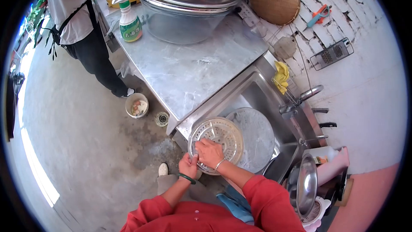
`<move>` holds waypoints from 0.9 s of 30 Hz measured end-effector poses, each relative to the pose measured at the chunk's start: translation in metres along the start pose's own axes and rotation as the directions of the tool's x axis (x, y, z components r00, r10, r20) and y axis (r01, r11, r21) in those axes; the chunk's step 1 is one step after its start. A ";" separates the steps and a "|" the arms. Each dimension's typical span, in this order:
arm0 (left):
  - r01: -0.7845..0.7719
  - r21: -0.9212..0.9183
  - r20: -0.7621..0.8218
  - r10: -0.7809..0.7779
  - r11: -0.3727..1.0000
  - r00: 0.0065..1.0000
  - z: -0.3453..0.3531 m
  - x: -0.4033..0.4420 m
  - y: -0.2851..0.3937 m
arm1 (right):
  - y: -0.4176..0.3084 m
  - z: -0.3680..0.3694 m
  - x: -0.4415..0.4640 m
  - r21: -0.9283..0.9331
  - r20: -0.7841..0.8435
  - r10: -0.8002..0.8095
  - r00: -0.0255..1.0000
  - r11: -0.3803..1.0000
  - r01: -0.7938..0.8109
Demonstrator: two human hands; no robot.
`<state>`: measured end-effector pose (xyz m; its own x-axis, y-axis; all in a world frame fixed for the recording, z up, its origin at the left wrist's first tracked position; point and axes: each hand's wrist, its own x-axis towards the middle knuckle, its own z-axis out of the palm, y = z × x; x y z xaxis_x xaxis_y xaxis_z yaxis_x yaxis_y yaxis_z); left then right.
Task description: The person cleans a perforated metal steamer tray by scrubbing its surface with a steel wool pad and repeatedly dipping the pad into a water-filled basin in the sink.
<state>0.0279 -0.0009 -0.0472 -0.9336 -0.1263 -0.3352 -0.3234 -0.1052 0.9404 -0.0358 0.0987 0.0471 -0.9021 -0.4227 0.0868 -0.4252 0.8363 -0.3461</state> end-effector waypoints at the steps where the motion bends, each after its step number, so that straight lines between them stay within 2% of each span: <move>1: 0.048 -0.011 0.034 -0.047 0.999 0.998 -0.002 -0.002 -0.002 | 0.010 0.002 0.012 -0.009 -0.016 0.046 0.999 0.999 -0.046; 3: 0.029 -0.020 0.016 -0.029 0.999 0.999 -0.001 -0.002 0.000 | 0.041 -0.001 0.043 -0.092 -0.159 0.180 0.971 0.976 -0.196; 5: 0.009 -0.027 -0.008 -0.009 1.000 1.000 -0.003 -0.001 0.011 | 0.075 -0.020 0.060 -0.201 -0.165 0.365 0.916 0.897 -0.394; 7: 0.017 -0.049 -0.028 -0.019 0.999 0.999 -0.006 -0.008 0.033 | 0.115 -0.034 0.046 -0.126 -0.289 0.442 0.849 0.862 -0.491; 9: 0.065 -0.101 0.021 -0.063 0.993 0.998 -0.008 -0.005 0.023 | 0.141 -0.055 0.019 0.050 -0.349 0.624 0.699 0.758 -0.650; 11: 0.123 -0.173 0.088 -0.109 0.977 0.990 -0.011 -0.003 0.016 | 0.175 -0.051 -0.023 0.032 -0.367 0.723 0.585 0.638 -0.769; 13: 0.145 -0.168 0.084 -0.132 0.975 0.988 -0.012 -0.004 0.024 | 0.195 -0.034 -0.067 -0.047 -0.221 0.824 0.522 0.525 -0.850; 15: 0.161 -0.162 0.072 -0.151 0.974 0.986 -0.010 -0.003 0.024 | 0.207 0.002 -0.107 -0.071 -0.207 0.817 0.538 0.536 -0.841; 17: 0.067 -0.191 0.027 -0.063 0.979 0.998 -0.007 -0.003 0.019 | 0.215 0.039 -0.136 -0.092 -0.192 0.811 0.552 0.545 -0.833; 19: 0.115 -0.200 0.033 -0.110 0.973 0.993 -0.004 -0.005 0.033 | 0.215 0.064 -0.155 -0.340 0.014 0.690 0.724 0.684 -0.645; 20: 0.158 -0.226 0.040 -0.152 0.961 0.987 -0.004 -0.006 0.039 | 0.219 0.072 -0.162 -0.328 0.019 0.697 0.716 0.681 -0.654; 22: 0.164 -0.129 0.051 -0.159 0.978 0.986 -0.008 -0.004 0.039 | 0.219 0.076 -0.167 -0.335 0.419 0.565 0.711 0.824 -0.457; 23: 0.163 -0.052 0.058 -0.160 0.985 0.985 -0.008 -0.002 0.040 | 0.222 0.073 -0.168 -0.328 0.416 0.563 0.714 0.825 -0.460; 26: 0.145 0.005 0.030 -0.145 0.989 0.989 -0.009 0.004 0.030 | 0.233 0.058 -0.167 -0.315 0.243 0.824 0.512 0.566 -0.762; 27: 0.134 0.010 0.029 -0.134 0.991 0.991 -0.009 0.006 0.033 | 0.239 0.058 -0.162 -0.305 0.239 0.822 0.517 0.569 -0.764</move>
<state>0.0132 -0.0137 -0.0186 -0.8857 -0.0825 -0.4568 -0.4473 -0.1114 0.8874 0.0133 0.3465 -0.1037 -0.7985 0.3853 -0.4625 0.4243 0.9053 0.0216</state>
